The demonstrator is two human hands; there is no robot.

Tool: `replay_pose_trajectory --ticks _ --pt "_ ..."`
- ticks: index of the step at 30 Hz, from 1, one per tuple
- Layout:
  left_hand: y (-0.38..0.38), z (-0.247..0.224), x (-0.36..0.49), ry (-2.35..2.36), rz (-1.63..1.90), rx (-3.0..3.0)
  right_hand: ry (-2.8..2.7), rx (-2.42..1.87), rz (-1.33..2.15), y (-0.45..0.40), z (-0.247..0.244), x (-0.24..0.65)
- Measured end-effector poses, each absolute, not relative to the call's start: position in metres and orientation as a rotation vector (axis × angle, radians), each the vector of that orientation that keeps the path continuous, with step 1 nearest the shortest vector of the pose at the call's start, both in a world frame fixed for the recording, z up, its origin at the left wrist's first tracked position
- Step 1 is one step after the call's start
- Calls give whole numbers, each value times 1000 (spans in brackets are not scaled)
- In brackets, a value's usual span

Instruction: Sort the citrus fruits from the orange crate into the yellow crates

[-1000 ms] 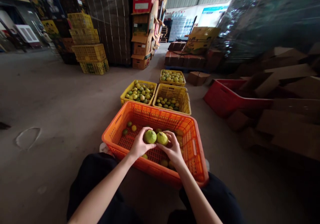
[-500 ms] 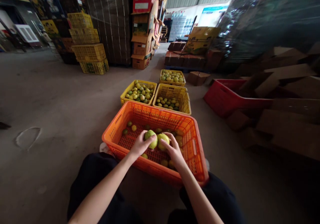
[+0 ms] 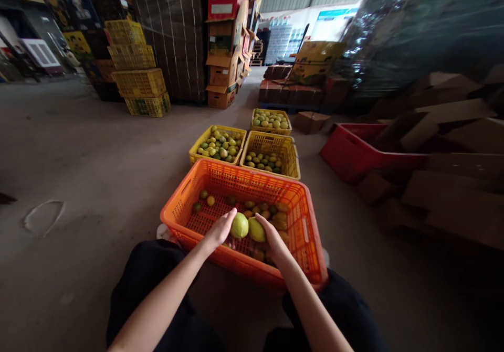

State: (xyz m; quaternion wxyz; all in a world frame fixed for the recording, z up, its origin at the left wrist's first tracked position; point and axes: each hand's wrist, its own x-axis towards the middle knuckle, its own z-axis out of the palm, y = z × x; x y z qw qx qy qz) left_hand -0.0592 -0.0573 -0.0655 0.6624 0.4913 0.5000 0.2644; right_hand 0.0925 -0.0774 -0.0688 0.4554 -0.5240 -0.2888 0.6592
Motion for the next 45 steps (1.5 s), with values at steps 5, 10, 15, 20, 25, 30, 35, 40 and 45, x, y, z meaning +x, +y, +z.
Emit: replay_pose_trajectory --ticks 5,10,15,20,25,30,35,40,45 --pt "-57 -65 -56 1117 542 1033 -517 -1306 1809 -78 -61 91" --pt "-57 -59 -56 1105 540 986 -532 -1293 1834 -79 -58 92" --pt "-58 -54 -58 1143 534 965 -562 -1281 1907 -80 -54 92" --pt "-56 -52 -59 1141 517 940 -619 -1253 1942 -81 -52 94" --pt "-56 -52 -59 1149 520 928 -657 -1202 1924 -81 -53 96" --pt "-57 -51 -59 1146 533 922 -678 -1195 1934 -82 -53 97" --pt "-56 -52 -60 1137 544 915 -659 -1199 1879 -81 -54 96" --pt "-55 -55 -60 1072 531 878 -670 -1217 1772 -80 -55 95" --pt "-55 -53 -59 1029 526 817 -678 -1234 1778 -79 -59 94"
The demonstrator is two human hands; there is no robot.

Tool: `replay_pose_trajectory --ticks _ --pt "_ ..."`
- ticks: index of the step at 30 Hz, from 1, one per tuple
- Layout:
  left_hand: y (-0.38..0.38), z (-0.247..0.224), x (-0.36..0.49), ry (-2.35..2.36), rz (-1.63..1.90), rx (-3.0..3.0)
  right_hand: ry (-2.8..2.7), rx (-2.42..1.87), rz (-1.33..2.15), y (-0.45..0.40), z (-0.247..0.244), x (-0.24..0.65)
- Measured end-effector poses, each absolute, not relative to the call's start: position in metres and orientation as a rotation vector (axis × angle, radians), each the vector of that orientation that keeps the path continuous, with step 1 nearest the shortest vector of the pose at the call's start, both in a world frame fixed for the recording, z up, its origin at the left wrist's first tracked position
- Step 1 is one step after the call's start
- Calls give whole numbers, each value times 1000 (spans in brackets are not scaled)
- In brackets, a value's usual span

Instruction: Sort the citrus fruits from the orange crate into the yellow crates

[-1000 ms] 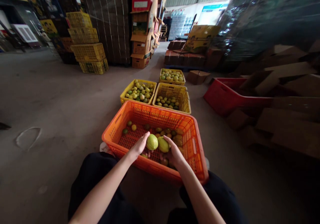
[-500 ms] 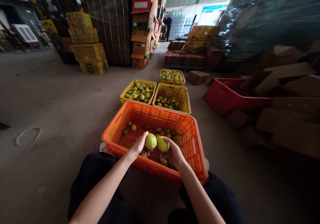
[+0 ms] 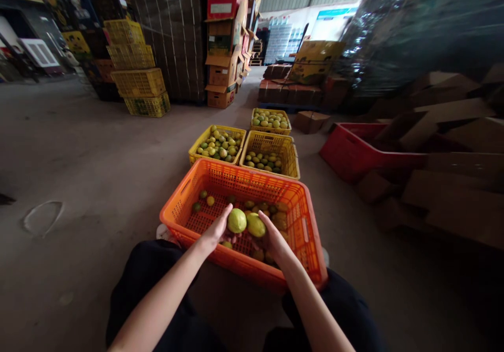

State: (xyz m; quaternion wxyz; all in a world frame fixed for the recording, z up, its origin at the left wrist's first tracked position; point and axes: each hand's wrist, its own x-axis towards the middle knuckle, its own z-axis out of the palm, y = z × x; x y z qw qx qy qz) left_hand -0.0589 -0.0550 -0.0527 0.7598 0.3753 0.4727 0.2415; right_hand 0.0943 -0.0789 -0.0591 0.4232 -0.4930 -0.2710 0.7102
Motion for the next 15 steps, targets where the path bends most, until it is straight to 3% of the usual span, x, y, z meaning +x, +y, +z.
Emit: replay_pose_trajectory --ticks 5,11,15 --pt "-58 -51 -57 969 691 787 -693 -1165 1678 -77 -65 97" --pt "-57 -50 -58 994 1109 1087 -896 -1225 1194 -78 -61 102" --pt "-55 -48 -61 1012 1178 1317 -1064 -1205 957 -81 -55 101"
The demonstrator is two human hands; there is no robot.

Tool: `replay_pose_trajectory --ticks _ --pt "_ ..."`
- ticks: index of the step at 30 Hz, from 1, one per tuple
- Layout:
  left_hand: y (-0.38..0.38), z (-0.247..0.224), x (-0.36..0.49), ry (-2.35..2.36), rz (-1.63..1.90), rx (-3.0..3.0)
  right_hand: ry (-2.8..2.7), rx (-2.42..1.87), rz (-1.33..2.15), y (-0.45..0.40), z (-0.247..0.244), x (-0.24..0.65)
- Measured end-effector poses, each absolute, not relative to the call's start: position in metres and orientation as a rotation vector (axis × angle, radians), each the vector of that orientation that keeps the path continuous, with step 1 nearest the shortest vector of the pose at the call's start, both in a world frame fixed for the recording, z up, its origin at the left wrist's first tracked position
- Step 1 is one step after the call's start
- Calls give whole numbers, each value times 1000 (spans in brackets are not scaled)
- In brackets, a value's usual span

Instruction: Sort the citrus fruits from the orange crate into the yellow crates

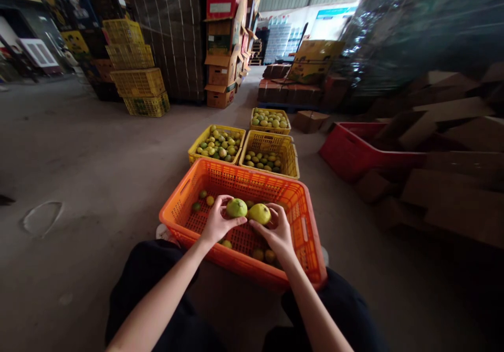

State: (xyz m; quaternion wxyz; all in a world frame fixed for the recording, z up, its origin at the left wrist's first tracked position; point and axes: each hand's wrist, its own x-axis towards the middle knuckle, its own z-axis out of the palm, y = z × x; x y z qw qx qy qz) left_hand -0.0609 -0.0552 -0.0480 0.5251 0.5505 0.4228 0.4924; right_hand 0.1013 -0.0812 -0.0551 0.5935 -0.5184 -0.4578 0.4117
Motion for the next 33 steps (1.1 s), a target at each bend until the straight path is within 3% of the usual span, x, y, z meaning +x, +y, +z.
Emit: replay_pose_trajectory --ticks 23,33 --pt "-60 -47 -58 1008 1190 1396 -1241 -1135 683 -91 -46 95" --pt "-58 -40 -61 940 1166 1306 -1178 -1110 1033 -84 -50 111"
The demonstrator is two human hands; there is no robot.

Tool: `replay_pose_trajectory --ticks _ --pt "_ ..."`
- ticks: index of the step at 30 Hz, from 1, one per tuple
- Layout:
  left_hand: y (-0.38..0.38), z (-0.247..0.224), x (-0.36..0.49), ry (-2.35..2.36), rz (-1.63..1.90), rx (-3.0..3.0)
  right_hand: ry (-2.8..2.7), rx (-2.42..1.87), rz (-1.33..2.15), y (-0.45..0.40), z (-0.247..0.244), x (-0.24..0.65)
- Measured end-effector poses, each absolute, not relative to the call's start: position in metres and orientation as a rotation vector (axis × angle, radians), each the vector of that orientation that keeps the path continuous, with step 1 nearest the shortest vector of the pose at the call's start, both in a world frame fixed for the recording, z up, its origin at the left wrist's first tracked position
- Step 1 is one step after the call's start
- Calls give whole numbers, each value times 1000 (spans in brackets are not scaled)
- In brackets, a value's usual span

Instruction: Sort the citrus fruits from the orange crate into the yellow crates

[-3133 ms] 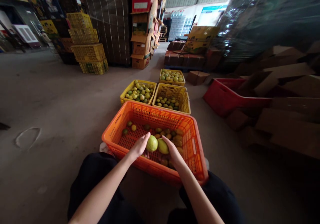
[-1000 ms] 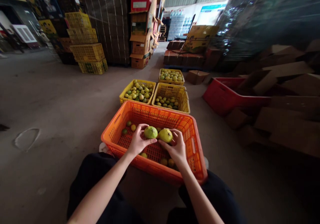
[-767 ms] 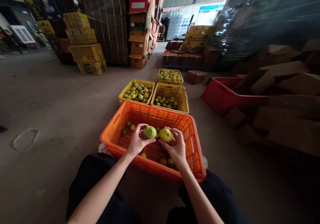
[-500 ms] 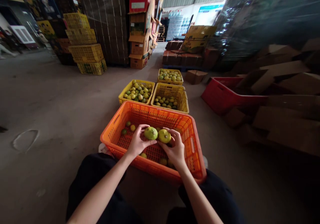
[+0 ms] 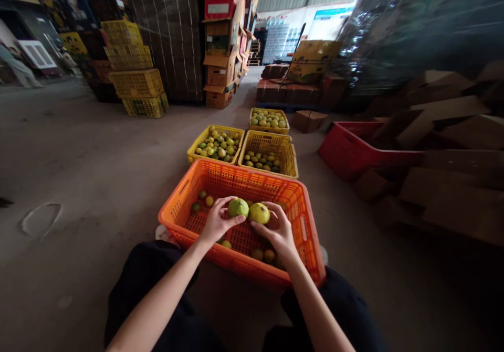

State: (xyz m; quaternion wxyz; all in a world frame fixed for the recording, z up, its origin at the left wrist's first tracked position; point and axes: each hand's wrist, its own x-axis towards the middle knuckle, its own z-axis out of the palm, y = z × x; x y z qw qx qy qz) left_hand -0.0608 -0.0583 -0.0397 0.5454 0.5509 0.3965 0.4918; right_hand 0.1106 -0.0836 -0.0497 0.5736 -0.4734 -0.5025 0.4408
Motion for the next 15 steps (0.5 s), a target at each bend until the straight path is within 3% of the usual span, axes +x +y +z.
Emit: replay_pose_trajectory --ticks 9,15 --pt "-59 -42 -60 1027 918 987 -938 -1135 1391 -83 -46 111" --pt "-58 -51 -60 1077 798 952 -1021 -1222 1324 -80 -59 111"
